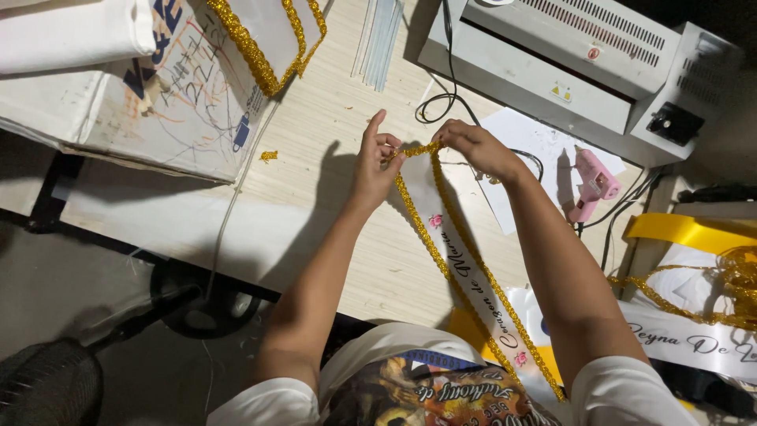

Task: The person decorates white sashes with gold tinsel trim. They use a hot glue gun to apply adhesive to the sashes and press the tinsel along the edges. They use scissors to cut the tinsel to the correct length. The person handles multiple sashes, including one labeled 'Corazon de Maria' and another labeled 'Reyna De Los Angeles', placing them on the table.

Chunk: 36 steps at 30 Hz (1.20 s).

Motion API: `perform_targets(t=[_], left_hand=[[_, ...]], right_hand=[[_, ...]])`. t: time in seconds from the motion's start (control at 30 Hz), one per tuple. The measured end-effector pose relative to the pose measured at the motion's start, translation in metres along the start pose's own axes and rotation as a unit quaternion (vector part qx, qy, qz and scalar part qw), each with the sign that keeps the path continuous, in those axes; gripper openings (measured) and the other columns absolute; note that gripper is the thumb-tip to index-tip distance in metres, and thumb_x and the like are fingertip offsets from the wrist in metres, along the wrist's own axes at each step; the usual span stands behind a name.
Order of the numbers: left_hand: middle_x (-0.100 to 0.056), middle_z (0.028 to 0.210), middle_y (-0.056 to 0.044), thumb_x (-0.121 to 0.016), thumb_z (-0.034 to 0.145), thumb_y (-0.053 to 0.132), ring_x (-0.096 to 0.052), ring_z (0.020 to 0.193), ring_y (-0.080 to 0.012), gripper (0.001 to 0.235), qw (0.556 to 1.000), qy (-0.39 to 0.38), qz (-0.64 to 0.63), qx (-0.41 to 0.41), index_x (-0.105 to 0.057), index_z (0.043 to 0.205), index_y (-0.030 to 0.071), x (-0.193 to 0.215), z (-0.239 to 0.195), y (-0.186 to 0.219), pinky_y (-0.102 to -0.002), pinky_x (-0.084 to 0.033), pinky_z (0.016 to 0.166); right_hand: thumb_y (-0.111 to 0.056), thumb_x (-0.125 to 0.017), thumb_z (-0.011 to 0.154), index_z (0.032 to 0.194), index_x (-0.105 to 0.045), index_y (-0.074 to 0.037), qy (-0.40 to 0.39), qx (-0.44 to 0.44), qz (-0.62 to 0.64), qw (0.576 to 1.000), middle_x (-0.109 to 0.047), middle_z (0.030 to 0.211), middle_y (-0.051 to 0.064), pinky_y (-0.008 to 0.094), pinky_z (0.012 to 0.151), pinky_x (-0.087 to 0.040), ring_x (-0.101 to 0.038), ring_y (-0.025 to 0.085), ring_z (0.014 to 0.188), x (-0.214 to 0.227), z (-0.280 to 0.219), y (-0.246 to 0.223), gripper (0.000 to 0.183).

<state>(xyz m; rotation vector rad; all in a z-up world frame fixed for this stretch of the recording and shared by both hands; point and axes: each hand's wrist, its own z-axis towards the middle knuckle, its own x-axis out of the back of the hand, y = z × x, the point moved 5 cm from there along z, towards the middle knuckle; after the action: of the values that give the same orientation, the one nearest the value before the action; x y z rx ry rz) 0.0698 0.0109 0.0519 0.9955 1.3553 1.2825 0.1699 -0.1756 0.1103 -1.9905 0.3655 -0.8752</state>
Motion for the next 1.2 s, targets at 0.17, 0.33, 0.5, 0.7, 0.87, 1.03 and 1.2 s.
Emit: perform_targets(t=[0.17, 0.33, 0.5, 0.7, 0.87, 1.03, 1.2], left_hand=[[-0.06, 0.113, -0.008, -0.071, 0.091, -0.011, -0.062, 0.09, -0.0101, 0.092, 1.0, -0.011, -0.01, -0.003, -0.022, 0.164, 0.017, -0.001, -0.001, 0.005, -0.025, -0.055, 0.079], [-0.06, 0.113, -0.008, -0.072, 0.089, -0.011, -0.065, 0.087, -0.0077, 0.091, 1.0, -0.011, -0.012, -0.005, -0.024, 0.163, 0.015, 0.002, -0.002, 0.005, -0.024, -0.058, 0.077], [-0.061, 0.119, -0.011, -0.074, 0.09, -0.01, -0.067, 0.09, -0.0093, 0.087, 1.0, 0.001, 0.001, -0.018, -0.03, 0.161, 0.013, 0.007, -0.004, 0.004, -0.024, -0.058, 0.078], [-0.06, 0.121, -0.011, -0.076, 0.088, -0.01, -0.069, 0.093, -0.0114, 0.086, 1.0, -0.008, -0.024, -0.01, -0.033, 0.16, 0.011, 0.01, -0.003, -0.002, -0.026, -0.061, 0.086], [-0.059, 0.123, -0.012, -0.075, 0.088, -0.007, -0.07, 0.097, -0.0141, 0.083, 1.0, -0.005, 0.0, 0.004, -0.035, 0.158, 0.01, 0.016, -0.003, -0.003, -0.026, -0.063, 0.086], [-0.062, 0.128, -0.011, -0.07, 0.096, -0.003, -0.069, 0.108, -0.0154, 0.067, 0.997, 0.007, -0.075, -0.01, -0.039, 0.154, 0.009, 0.04, -0.001, -0.016, -0.029, -0.059, 0.094], [-0.072, 0.106, -0.015, -0.069, 0.104, 0.014, -0.065, 0.091, -0.018, 0.02, 0.965, 0.235, -0.012, 0.119, -0.07, 0.115, -0.002, 0.098, 0.0, -0.071, -0.028, -0.061, 0.083]], right_hand=[[-0.021, -0.073, 0.094, 0.105, -0.072, -0.006, -0.007, 0.022, -0.047, 0.999, -0.061, 0.109, 0.004, 0.034, 0.086, -0.048, -0.057, 0.016, 0.096, -0.003, -0.006, -0.033, 0.018], [-0.016, -0.077, 0.093, 0.102, -0.074, -0.005, -0.019, 0.076, -0.025, 0.997, -0.063, 0.102, 0.003, 0.032, 0.087, -0.051, -0.061, 0.014, 0.096, -0.01, 0.002, -0.021, 0.014], [-0.013, -0.074, 0.091, 0.102, -0.071, -0.005, -0.057, 0.022, 0.054, 0.997, -0.062, 0.103, 0.001, 0.029, 0.085, -0.054, -0.064, 0.012, 0.097, -0.014, 0.0, -0.024, 0.014], [-0.014, -0.07, 0.095, 0.103, -0.072, -0.004, -0.071, 0.029, 0.077, 0.994, -0.065, 0.105, 0.002, 0.03, 0.092, -0.057, -0.066, 0.014, 0.1, -0.012, 0.001, -0.012, 0.013], [-0.019, -0.066, 0.097, 0.106, -0.071, -0.006, -0.04, -0.052, 0.035, 0.997, -0.067, 0.105, 0.003, 0.037, 0.081, -0.052, -0.068, 0.013, 0.103, -0.009, -0.007, -0.04, 0.016], [-0.019, -0.065, 0.1, 0.106, -0.069, -0.002, -0.033, 0.018, 0.021, 0.999, -0.065, 0.112, 0.006, 0.032, 0.093, -0.056, -0.066, 0.015, 0.104, -0.001, 0.003, -0.001, 0.018], [-0.022, -0.066, 0.1, 0.108, -0.07, -0.003, -0.031, 0.045, 0.024, 0.998, -0.065, 0.112, 0.006, 0.03, 0.096, -0.057, -0.066, 0.015, 0.105, 0.003, 0.001, 0.003, 0.021]])
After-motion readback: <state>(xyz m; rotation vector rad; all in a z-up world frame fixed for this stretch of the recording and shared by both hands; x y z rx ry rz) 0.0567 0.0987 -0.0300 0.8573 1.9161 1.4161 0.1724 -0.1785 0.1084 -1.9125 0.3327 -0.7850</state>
